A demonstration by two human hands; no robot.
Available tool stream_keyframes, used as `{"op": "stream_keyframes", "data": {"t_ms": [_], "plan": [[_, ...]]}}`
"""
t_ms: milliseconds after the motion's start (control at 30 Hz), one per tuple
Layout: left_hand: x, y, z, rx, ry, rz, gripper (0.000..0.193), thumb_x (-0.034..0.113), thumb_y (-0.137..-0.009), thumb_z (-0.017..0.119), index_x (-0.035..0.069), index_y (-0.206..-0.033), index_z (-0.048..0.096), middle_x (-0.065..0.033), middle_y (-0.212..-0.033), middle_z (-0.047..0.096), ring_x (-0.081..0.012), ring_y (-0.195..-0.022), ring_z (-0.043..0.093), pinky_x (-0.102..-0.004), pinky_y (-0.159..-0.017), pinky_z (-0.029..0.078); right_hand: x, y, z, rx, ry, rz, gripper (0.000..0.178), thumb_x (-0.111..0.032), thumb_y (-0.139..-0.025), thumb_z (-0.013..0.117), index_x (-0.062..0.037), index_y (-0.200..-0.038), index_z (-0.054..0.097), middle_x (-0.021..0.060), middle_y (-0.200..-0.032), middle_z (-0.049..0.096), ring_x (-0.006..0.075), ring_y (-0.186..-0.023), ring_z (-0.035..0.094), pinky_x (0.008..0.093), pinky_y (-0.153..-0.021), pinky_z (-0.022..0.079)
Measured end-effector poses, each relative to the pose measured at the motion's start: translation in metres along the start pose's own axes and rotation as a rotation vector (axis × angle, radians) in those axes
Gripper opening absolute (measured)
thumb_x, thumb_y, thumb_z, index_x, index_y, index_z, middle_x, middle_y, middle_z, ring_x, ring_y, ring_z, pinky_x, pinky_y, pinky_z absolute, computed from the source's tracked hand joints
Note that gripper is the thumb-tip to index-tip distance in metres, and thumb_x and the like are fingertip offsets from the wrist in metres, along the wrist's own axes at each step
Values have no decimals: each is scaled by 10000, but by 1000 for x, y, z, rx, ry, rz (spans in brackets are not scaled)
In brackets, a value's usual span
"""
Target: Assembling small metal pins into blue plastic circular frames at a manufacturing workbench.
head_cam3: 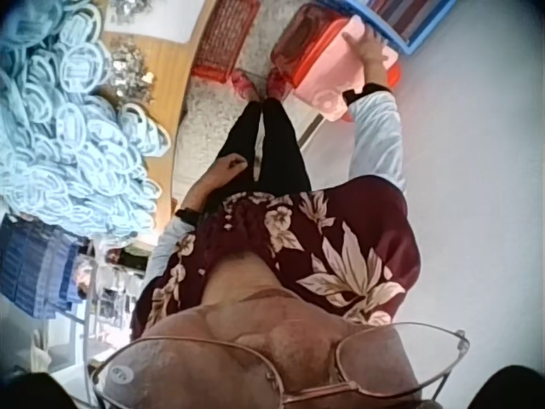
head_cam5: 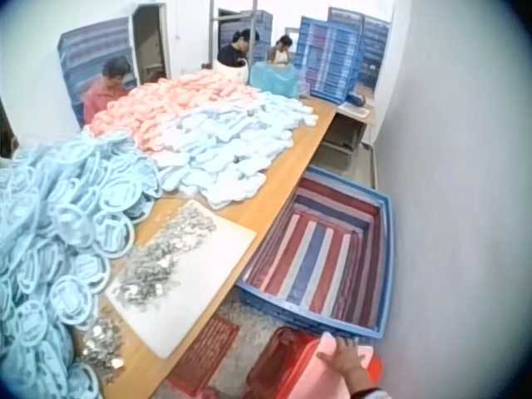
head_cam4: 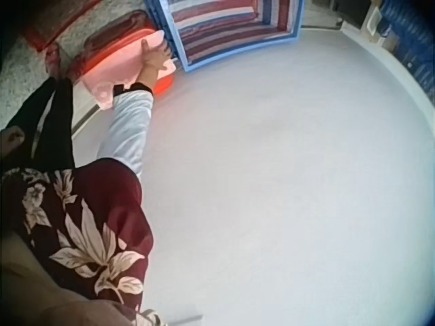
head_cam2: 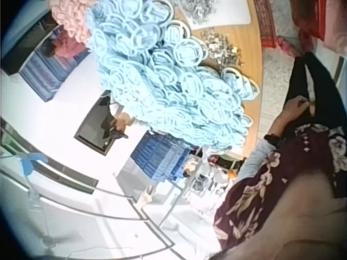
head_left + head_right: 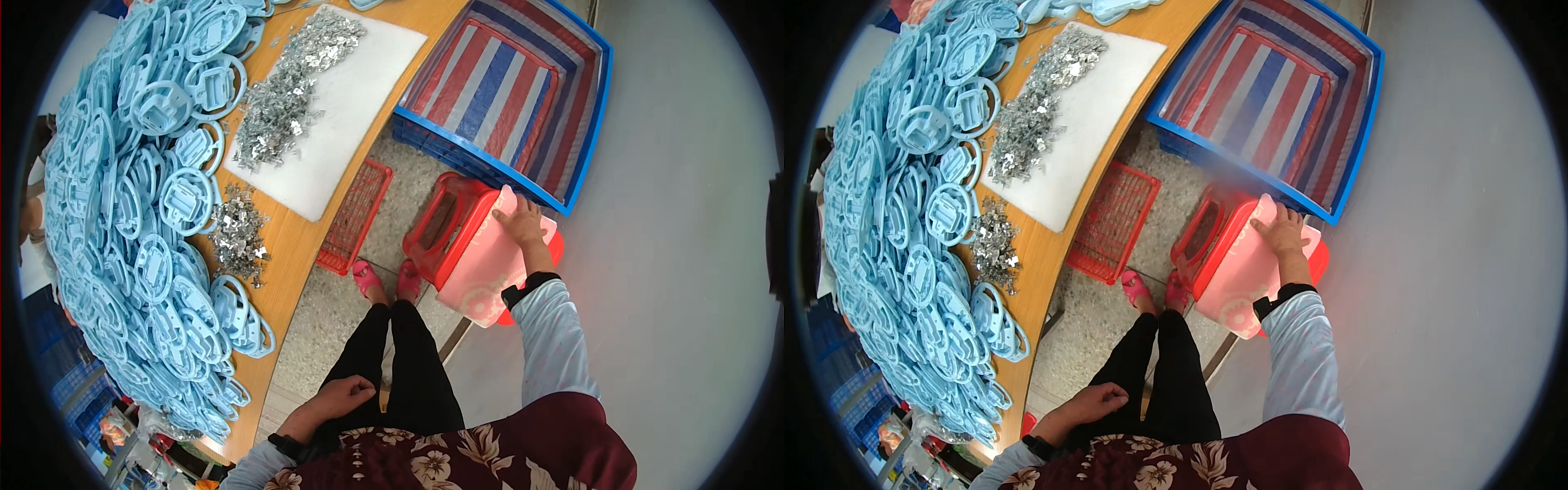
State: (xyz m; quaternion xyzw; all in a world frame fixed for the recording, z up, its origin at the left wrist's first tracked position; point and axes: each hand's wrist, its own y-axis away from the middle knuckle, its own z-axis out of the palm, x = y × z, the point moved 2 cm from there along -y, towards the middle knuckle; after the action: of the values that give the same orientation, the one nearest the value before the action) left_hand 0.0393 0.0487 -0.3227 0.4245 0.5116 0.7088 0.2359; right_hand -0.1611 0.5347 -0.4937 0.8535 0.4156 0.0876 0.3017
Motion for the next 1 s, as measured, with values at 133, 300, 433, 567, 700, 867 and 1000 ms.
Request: {"op": "stream_keyframes", "data": {"t_ms": [133, 300, 433, 567, 700, 867, 1000], "plan": [[-18, 11, -9, 40, 89, 64, 371, 388, -949, 648, 91, -1171, 657, -78, -919, 700, -183, -843, 661, -317, -781, 519, -8, 18, 19, -4, 19, -10, 959, -631, -753, 741, -262, -1530, 318, 114, -1601, 252, 346, -1498, 166, 743, -1081, 256], [-43, 24, -17, 91, 171, 41, 375, 388, -946, 654, 87, -1169, 662, -86, -928, 707, -191, -854, 664, -324, -788, 524, -25, 37, 14, -60, 2, 25, 949, -629, -773, 728, -233, -1530, 315, 170, -1592, 245, 381, -1486, 173, 744, -1074, 268], [-52, 35, -20, 90, 212, 33, 388, 386, -944, 657, 79, -1181, 658, -96, -948, 708, -194, -889, 667, -328, -811, 526, 1, 28, 46, -74, 36, -17, 975, -634, -783, 717, -178, -1537, 299, 173, -1585, 260, 385, -1482, 177, 656, -1133, 272], [-37, 58, -30, 64, 191, 75, 421, 401, -947, 650, 83, -1223, 638, -104, -994, 712, -204, -941, 672, -339, -842, 525, 0, 19, 49, -59, 90, -69, 1059, -642, -775, 718, -117, -1559, 236, 225, -1576, 258, 437, -1487, 134, 569, -1193, 206], [-36, 78, -36, 13, 205, 182, 479, 436, -964, 616, 86, -1291, 600, -101, -1033, 714, -230, -982, 674, -339, -878, 515, 17, 14, 67, 49, 21, -295, 1140, -625, -732, 753, -38, -1548, 214, 310, -1553, 238, 496, -1455, 167, 588, -1182, 207], [-67, 109, -37, 17, 185, 275, 565, 485, -999, 522, 88, -1401, 523, -155, -1251, 647, -280, -1155, 618, -366, -1007, 470, -37, 80, 47, 237, 316, -23, 1175, -736, -729, 667, -48, -1563, 207, 253, -1610, 171, 473, -1469, 208, 770, -1084, 171], [-107, 110, -24, 70, 296, 363, 583, 484, -1025, 458, 89, -1454, 463, -158, -1409, 541, -276, -1275, 539, -394, -1070, 420, -78, 127, 36, 9, 364, -492, 891, -603, -886, 551, -122, -1566, 234, 187, -1623, 203, 288, -1523, 148, 741, -1123, 122]]}}
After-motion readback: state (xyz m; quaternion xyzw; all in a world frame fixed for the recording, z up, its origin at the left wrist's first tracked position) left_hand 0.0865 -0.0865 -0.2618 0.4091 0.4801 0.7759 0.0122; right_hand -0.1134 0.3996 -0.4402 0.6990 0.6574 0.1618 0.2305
